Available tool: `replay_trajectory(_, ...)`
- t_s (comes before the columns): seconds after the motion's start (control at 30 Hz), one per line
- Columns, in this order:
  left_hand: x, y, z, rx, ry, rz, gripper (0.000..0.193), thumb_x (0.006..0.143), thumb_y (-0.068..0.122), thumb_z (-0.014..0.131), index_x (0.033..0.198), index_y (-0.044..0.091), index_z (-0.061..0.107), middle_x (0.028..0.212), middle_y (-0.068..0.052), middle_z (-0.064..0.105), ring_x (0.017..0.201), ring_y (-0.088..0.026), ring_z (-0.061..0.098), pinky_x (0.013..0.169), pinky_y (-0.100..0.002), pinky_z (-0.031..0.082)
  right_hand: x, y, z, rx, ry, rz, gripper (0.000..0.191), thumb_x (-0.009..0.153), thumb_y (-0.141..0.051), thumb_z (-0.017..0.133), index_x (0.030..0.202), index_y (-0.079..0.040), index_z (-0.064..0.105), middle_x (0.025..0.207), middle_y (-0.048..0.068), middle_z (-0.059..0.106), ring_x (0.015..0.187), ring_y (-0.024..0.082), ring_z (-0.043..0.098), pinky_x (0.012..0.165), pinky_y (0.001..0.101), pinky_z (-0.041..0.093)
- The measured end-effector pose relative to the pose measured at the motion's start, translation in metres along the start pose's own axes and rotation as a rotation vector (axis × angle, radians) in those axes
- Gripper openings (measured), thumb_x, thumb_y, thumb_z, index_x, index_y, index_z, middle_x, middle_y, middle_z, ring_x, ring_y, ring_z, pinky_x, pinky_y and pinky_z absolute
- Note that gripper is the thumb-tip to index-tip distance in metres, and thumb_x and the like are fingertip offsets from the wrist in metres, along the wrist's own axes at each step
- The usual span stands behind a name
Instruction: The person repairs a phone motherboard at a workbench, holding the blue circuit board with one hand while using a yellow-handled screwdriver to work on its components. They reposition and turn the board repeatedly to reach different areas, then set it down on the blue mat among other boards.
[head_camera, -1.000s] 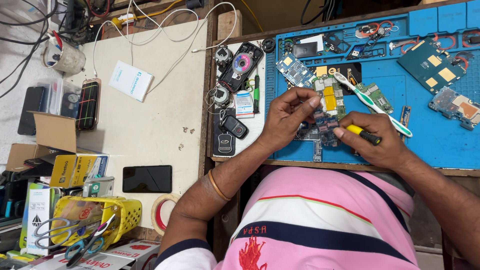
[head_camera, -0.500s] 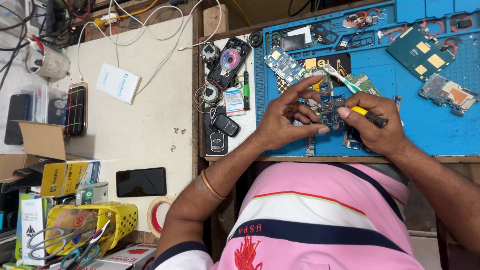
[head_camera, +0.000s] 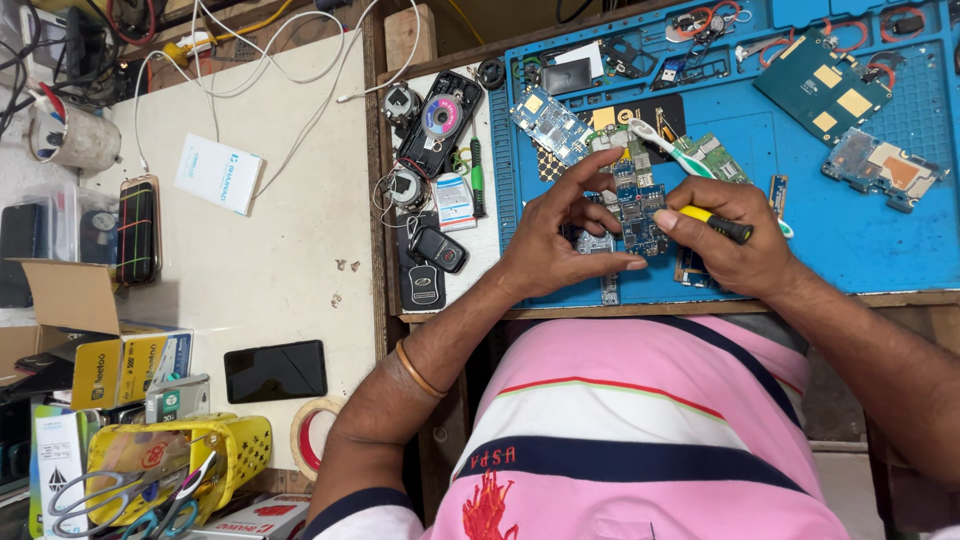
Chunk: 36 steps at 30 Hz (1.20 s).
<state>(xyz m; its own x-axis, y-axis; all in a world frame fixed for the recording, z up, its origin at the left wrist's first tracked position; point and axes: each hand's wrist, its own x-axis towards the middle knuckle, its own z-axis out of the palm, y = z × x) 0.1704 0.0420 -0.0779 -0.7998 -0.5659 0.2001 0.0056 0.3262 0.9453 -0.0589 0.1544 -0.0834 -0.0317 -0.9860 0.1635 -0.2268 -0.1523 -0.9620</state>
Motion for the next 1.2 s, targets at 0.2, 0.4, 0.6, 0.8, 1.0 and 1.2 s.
replay_trajectory(0.2,0.003,-0.004,-0.003,-0.013,0.015,0.020,0.110,0.076,0.026,0.099,0.164,0.022,0.033,0.140,-0.014,0.061,0.104,-0.013,0.075,0.091,-0.027,0.064,0.007,0.001,-0.001,-0.007,-0.007,0.026,0.017,0.101,-0.018,0.067,0.094,-0.002,0.069,0.077,-0.001,0.063,0.068,0.004,0.054,0.060,0.0246,0.042)
replay_trajectory(0.4,0.004,-0.007,-0.008,0.006,0.028,0.077,0.105,0.075,0.024,0.100,0.159,0.017,0.037,0.136,-0.012,0.060,0.104,-0.013,0.074,0.089,-0.028,0.063,0.012,-0.002,0.000,0.008,-0.035,0.010,0.018,0.101,-0.018,0.067,0.094,-0.002,0.070,0.079,0.001,0.065,0.069,0.005,0.056,0.060,0.0246,0.043)
replay_trajectory(0.6,0.006,-0.012,-0.003,0.009,0.051,0.103,0.103,0.077,0.023,0.100,0.156,0.018,0.034,0.130,-0.010,0.060,0.102,-0.012,0.073,0.089,-0.028,0.064,0.013,-0.004,-0.002,-0.015,-0.041,-0.003,0.018,0.102,-0.018,0.066,0.097,-0.001,0.071,0.081,0.001,0.067,0.071,0.005,0.057,0.062,0.0245,0.045)
replay_trajectory(0.8,0.009,-0.007,-0.009,-0.053,0.041,0.095,0.106,0.077,0.020,0.099,0.159,0.017,0.032,0.133,-0.011,0.056,0.104,-0.014,0.073,0.088,-0.029,0.064,0.021,-0.007,-0.003,0.026,-0.037,0.032,0.020,0.103,-0.019,0.066,0.098,0.000,0.071,0.082,0.003,0.068,0.072,0.006,0.059,0.064,0.0247,0.046)
replay_trajectory(1.0,0.020,0.002,-0.006,-0.055,0.052,0.082,0.111,0.073,0.024,0.102,0.160,0.016,0.034,0.146,-0.015,0.056,0.105,-0.013,0.073,0.090,-0.029,0.065,0.027,-0.011,-0.011,0.051,-0.061,0.058,0.020,0.102,-0.017,0.064,0.105,0.001,0.072,0.087,0.005,0.071,0.077,0.009,0.066,0.067,0.0258,0.053)
replay_trajectory(1.2,0.059,-0.002,0.012,0.015,0.035,0.134,0.108,0.074,0.026,0.101,0.159,0.016,0.036,0.156,-0.011,0.052,0.102,-0.012,0.074,0.089,-0.027,0.064,0.039,-0.003,-0.045,-0.018,-0.116,-0.008,0.018,0.104,-0.015,0.063,0.108,0.001,0.072,0.088,0.007,0.072,0.081,0.010,0.068,0.072,0.0264,0.054)
